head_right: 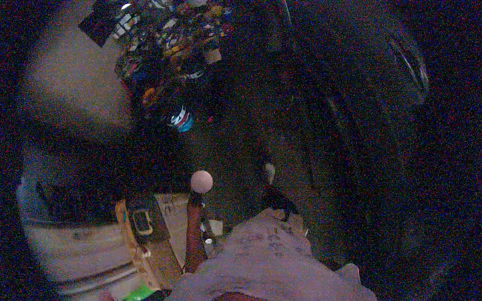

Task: The person uses a spray gun to apply white paint to a large curved car part, likely a bumper, in a workshop. The person moves around the part to cover different areas and then walks away from the work area.

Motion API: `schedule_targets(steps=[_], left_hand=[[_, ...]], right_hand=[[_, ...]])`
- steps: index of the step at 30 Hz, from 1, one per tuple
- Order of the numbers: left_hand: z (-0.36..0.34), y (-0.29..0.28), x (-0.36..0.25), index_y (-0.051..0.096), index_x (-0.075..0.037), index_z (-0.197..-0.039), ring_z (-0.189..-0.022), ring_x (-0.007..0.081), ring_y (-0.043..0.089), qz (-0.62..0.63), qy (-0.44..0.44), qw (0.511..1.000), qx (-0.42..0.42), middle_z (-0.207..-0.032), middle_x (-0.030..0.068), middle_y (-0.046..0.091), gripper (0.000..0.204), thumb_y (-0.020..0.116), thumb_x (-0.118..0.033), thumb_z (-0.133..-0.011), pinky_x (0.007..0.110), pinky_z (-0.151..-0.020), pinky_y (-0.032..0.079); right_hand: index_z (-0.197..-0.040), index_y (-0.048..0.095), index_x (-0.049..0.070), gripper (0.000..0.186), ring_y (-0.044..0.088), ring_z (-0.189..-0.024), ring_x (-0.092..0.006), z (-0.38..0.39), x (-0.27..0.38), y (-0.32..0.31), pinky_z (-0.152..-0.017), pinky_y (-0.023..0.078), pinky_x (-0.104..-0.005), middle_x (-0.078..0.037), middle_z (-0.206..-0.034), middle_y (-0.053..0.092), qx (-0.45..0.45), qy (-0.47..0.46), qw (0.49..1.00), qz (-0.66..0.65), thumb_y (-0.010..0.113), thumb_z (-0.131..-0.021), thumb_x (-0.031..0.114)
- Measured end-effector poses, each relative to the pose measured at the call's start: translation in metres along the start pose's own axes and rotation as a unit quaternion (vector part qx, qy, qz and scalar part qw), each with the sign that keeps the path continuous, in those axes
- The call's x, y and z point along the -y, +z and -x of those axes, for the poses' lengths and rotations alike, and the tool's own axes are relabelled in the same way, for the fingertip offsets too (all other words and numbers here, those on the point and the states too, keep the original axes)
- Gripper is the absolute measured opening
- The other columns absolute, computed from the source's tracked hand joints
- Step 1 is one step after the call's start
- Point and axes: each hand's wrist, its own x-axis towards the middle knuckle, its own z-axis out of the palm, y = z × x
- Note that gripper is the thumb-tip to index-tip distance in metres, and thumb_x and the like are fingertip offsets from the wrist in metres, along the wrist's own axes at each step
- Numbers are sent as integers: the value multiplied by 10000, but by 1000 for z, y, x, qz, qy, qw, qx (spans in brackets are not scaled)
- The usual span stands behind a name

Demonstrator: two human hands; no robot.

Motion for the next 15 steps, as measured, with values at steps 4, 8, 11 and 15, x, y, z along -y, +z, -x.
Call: schedule_targets(steps=[4,8,11,15], left_hand=[[-117,45,64,622,0,-1302,-1043,251,629,17,-63,995,-71,-1194,125,680,432,655,-304,-998,374,-910,492],[-207,74,-26,636,-9,-1283,-957,262,634,-3,-38,999,-25,-1097,119,689,479,650,-384,-987,380,-858,505],[-298,88,-58,641,-12,-1276,-931,318,646,25,-33,999,0,-1101,156,699,463,634,-377,-992,413,-845,517],[-406,119,-5,613,-17,-1314,-948,370,659,-170,-8,985,19,-1151,198,698,479,627,-376,-998,458,-862,524]], right_hand=[[-1291,657,95,447,699,-1029,-233,-88,160,-139,-903,540,-373,-154,-1147,732,-76,-122,990,17,643,-1005,438],[-1292,657,99,447,699,-1030,-228,-132,331,-284,-906,539,-370,-152,-1148,732,-202,-242,948,-33,641,-1007,442],[-1293,658,101,447,698,-1030,-224,-127,492,-420,-908,539,-368,-152,-1149,732,-282,-352,886,-104,639,-1008,446],[-1293,659,105,447,698,-1031,-219,-131,621,-522,-911,538,-365,-150,-1150,731,-328,-429,823,-177,638,-1010,450]])
